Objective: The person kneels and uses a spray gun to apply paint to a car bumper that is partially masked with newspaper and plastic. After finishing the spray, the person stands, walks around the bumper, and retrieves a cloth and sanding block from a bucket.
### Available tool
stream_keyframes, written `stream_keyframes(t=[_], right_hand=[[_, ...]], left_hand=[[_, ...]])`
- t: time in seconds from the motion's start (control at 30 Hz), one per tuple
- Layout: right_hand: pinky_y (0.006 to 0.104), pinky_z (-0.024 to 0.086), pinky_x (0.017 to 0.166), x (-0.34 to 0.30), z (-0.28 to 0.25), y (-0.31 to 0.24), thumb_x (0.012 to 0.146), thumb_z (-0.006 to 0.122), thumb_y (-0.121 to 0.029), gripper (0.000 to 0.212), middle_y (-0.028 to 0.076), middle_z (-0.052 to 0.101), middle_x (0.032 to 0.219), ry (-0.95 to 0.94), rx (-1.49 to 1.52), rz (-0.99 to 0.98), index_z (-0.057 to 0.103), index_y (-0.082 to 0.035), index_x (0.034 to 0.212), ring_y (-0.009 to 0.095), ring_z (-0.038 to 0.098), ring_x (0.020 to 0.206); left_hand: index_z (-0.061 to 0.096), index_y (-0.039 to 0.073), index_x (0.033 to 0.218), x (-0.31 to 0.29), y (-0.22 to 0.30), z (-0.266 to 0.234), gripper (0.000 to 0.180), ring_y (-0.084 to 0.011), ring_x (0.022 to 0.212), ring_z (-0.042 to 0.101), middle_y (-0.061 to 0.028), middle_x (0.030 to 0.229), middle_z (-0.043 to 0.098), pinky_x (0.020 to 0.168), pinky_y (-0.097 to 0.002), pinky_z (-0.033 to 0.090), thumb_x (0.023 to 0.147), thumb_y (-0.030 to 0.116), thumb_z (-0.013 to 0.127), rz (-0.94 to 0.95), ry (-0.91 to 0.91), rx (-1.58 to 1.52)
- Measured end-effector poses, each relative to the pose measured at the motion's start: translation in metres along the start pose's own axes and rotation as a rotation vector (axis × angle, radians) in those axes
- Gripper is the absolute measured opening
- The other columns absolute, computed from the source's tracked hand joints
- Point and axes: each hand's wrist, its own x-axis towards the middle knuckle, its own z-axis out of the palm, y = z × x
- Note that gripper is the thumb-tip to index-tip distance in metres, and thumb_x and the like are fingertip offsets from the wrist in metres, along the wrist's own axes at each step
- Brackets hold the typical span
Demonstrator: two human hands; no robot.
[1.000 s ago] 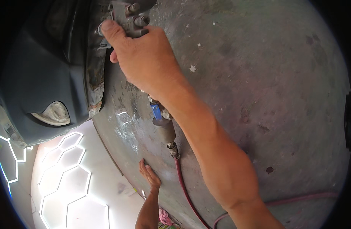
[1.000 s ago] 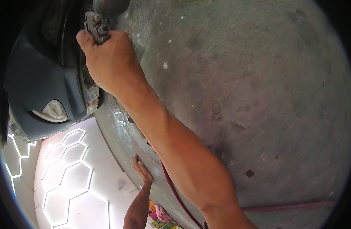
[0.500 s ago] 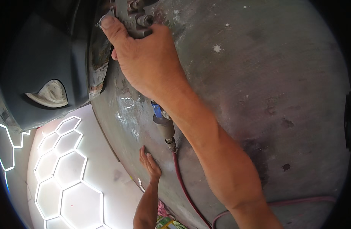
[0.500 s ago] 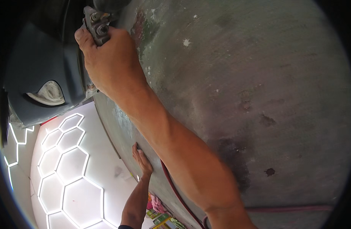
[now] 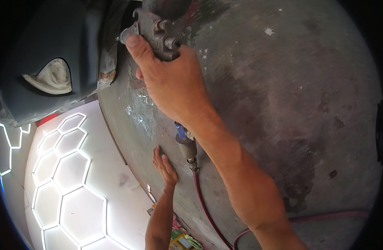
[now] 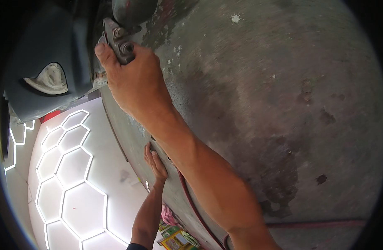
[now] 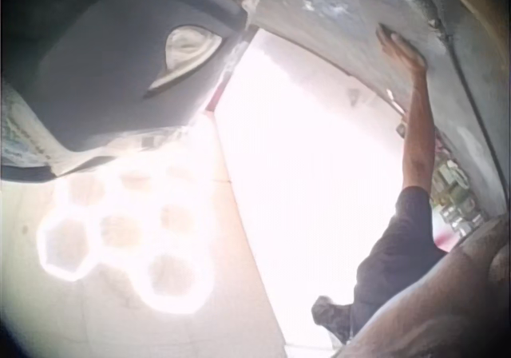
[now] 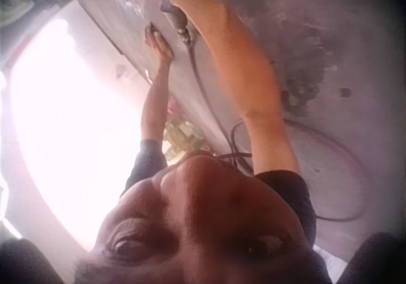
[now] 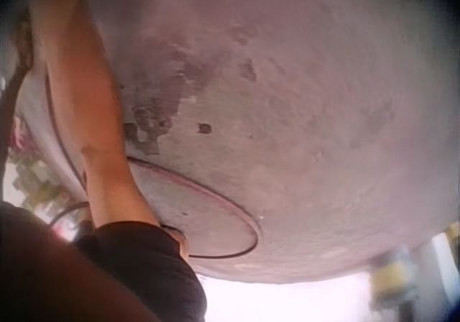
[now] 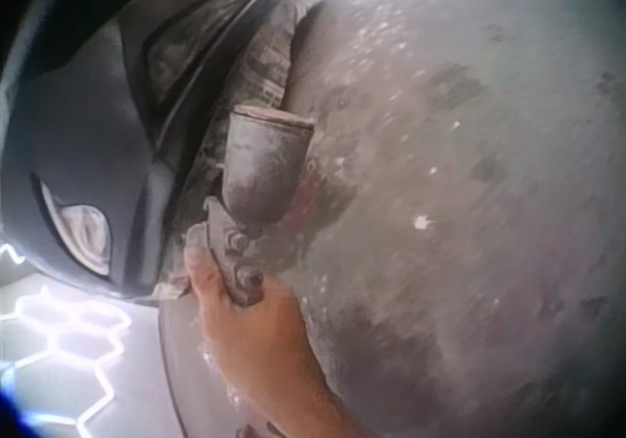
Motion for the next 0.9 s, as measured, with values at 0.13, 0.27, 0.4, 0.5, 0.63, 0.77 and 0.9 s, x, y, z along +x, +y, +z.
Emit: stream_keyframes(t=[0.13, 0.27, 0.4, 0.5, 0.63, 0.77, 0.9], right_hand=[[0.0371, 0.051, 0.062, 0.010, -0.013, -0.022, 0.107, 0.070, -0.047, 0.055, 0.004, 0.063, 0.061, 0.025, -0.005, -0.144, 0.068, -0.001, 0.078, 0.017, 0.061, 0.058], [0.0380, 0.053, 0.071, 0.004, -0.010, -0.068, 0.105, 0.069, -0.053, 0.057, 0.008, 0.070, 0.072, 0.191, -0.115, -0.117, 0.071, 0.000, 0.085, 0.021, 0.068, 0.071], [0.0376, 0.052, 0.067, 0.010, 0.005, -0.061, 0.105, 0.070, -0.051, 0.056, 0.007, 0.068, 0.070, 0.185, -0.142, 0.066, 0.070, -0.001, 0.081, 0.020, 0.067, 0.067], [0.0358, 0.050, 0.061, 0.004, 0.004, 0.008, 0.107, 0.070, -0.043, 0.054, 0.002, 0.061, 0.060, 0.002, 0.049, -0.130, 0.065, -0.001, 0.074, 0.015, 0.059, 0.057], [0.0344, 0.046, 0.058, -0.007, 0.030, 0.049, 0.107, 0.070, -0.043, 0.050, -0.001, 0.059, 0.060, -0.051, 0.067, -0.041, 0.066, -0.003, 0.077, 0.011, 0.054, 0.056], [0.0346, 0.046, 0.058, -0.021, 0.051, 0.085, 0.107, 0.070, -0.045, 0.051, -0.001, 0.058, 0.060, -0.043, -0.023, -0.007, 0.066, -0.003, 0.079, 0.011, 0.053, 0.057], [0.0345, 0.047, 0.060, -0.028, 0.060, 0.103, 0.107, 0.070, -0.048, 0.052, -0.001, 0.058, 0.062, -0.054, -0.066, 0.032, 0.066, -0.003, 0.080, 0.012, 0.054, 0.059]], left_hand=[[0.045, -0.002, 0.159, 0.001, 0.002, 0.000, 0.056, -0.0442, 0.147, 0.040, -0.0262, 0.162, 0.043, 0.125, -0.0531, 0.023, 0.115, 0.031, 0.035, 0.014, 0.006, -0.014], [0.046, -0.001, 0.159, 0.002, 0.010, 0.001, 0.055, -0.0435, 0.146, 0.040, -0.0256, 0.162, 0.044, 0.125, -0.0527, 0.022, 0.115, 0.031, 0.036, -0.006, 0.003, -0.026], [0.046, 0.000, 0.159, 0.001, 0.009, -0.002, 0.055, -0.0423, 0.146, 0.040, -0.0248, 0.162, 0.045, 0.126, -0.0522, 0.022, 0.115, 0.031, 0.036, -0.015, 0.012, -0.027], [0.047, 0.000, 0.158, 0.001, 0.005, 0.001, 0.054, -0.0415, 0.146, 0.041, -0.0242, 0.161, 0.045, 0.126, -0.0519, 0.022, 0.114, 0.030, 0.037, 0.001, 0.023, -0.031], [0.049, 0.000, 0.157, 0.002, 0.001, 0.002, 0.053, -0.0411, 0.147, 0.041, -0.0229, 0.161, 0.046, 0.125, -0.0516, 0.023, 0.114, 0.030, 0.037, 0.003, 0.025, -0.038], [0.050, 0.000, 0.156, 0.000, -0.007, 0.007, 0.053, -0.0407, 0.148, 0.040, -0.0223, 0.161, 0.046, 0.125, -0.0519, 0.023, 0.114, 0.030, 0.037, 0.011, 0.039, -0.050], [0.051, -0.002, 0.155, -0.002, -0.009, 0.008, 0.050, -0.0415, 0.147, 0.042, -0.0232, 0.159, 0.049, 0.125, -0.0511, 0.027, 0.114, 0.025, 0.039, -0.024, 0.072, -0.099]])
